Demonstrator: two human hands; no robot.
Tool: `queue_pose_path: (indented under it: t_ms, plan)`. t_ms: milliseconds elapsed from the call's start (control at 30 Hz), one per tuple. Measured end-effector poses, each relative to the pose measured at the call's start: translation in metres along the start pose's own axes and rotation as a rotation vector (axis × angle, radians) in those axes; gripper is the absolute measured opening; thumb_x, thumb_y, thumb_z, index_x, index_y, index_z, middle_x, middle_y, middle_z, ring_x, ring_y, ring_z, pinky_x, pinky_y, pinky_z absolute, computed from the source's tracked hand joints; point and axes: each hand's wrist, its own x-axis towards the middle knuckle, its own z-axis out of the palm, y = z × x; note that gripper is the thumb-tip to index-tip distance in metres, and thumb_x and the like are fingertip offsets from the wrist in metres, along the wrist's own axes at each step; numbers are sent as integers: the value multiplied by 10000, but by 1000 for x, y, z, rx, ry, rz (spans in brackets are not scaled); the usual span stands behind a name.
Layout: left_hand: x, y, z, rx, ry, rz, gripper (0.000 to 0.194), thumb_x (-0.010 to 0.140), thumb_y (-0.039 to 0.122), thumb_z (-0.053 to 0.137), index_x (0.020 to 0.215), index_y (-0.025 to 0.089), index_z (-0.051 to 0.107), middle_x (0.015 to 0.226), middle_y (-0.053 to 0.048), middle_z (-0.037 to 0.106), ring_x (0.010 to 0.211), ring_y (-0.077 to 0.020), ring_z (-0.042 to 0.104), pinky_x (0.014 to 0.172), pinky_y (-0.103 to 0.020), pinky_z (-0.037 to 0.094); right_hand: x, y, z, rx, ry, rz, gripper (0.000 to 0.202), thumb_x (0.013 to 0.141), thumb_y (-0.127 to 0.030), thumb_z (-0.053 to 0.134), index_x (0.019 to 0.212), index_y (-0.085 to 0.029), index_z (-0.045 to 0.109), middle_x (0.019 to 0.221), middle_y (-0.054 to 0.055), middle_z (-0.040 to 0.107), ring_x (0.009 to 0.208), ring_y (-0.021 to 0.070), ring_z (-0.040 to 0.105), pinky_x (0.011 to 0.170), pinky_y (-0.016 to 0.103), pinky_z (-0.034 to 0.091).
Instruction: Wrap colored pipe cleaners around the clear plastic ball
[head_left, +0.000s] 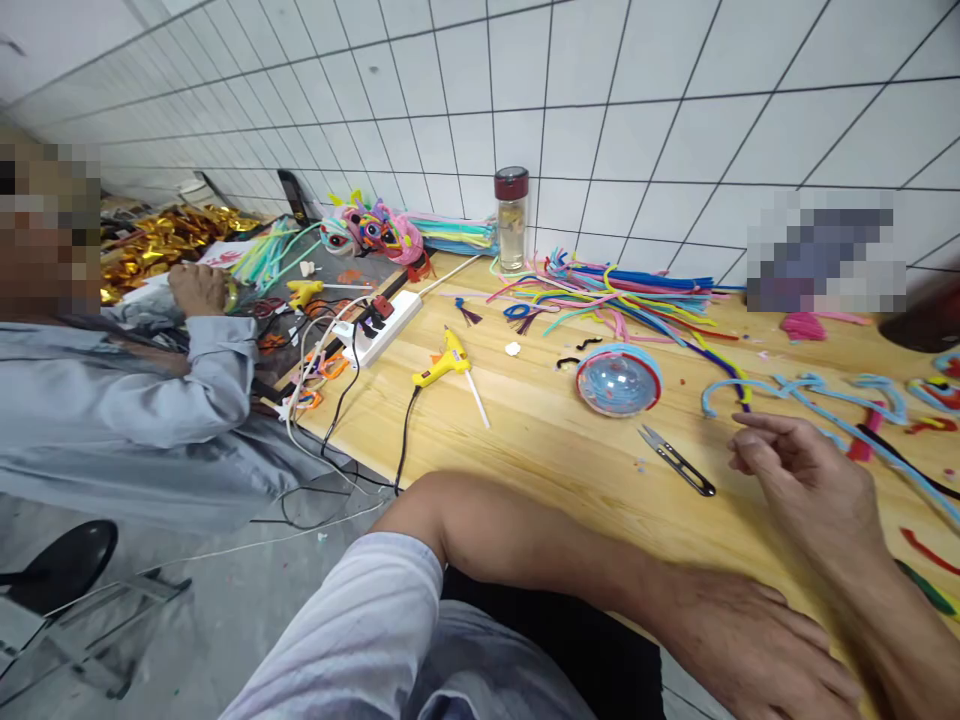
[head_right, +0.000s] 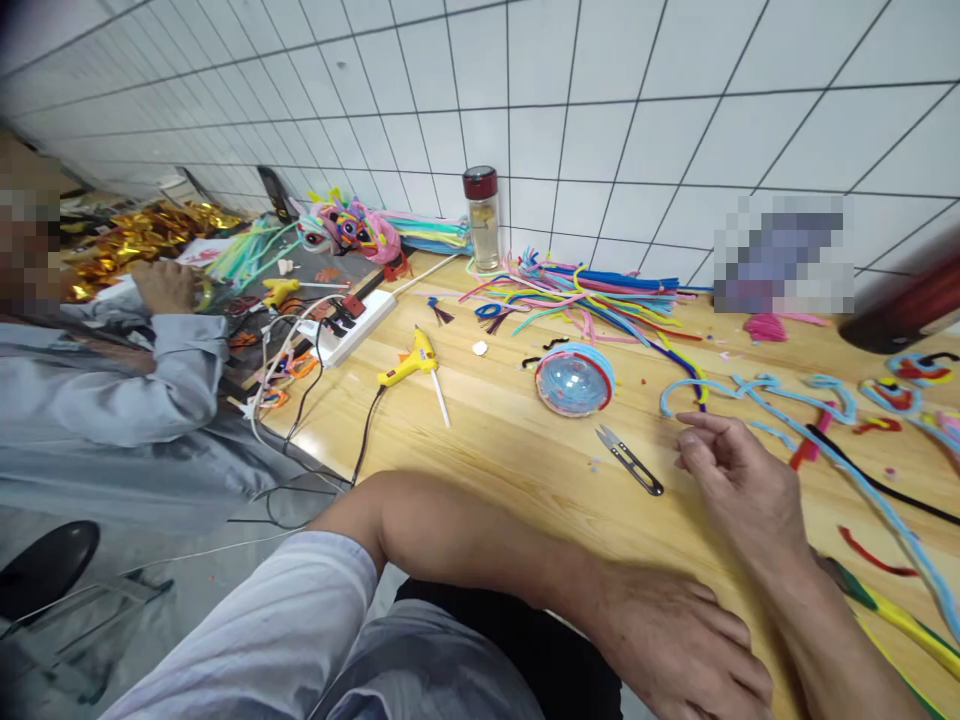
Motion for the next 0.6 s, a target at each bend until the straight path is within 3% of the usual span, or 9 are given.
queue_pose_path:
  t_ms: [267,500,600]
  plan:
    - [-4,-3,10,-40,111,-2,382,1059,441,519,1179,239,819,1212,-56,805,1118,-210,741,912,-339,573,1,4,3,104,-40,-61,333,935,-464,634,1164,-231,701,961,77,795,717,185,724,725,329,603]
    - [-5,-2,11,-61,117,9,401,1061,428,523,1189,174,804,1177,-62,818,1010,-215,730,868,-346,546,1,2,3,98,-42,-109,290,973,-431,591,1155,-235,703,864,22,761,655,164,710,694,317,597]
    - [-5,-2,13,-64,155,2,368,1044,445,559,1146,197,811,1139,-64,809,1006,-206,729,840,-336,537,0,-4,2,85,-30,-128,273,957,-420,599,1132,-242,710,838,15,768,632,167,713,697,326,608]
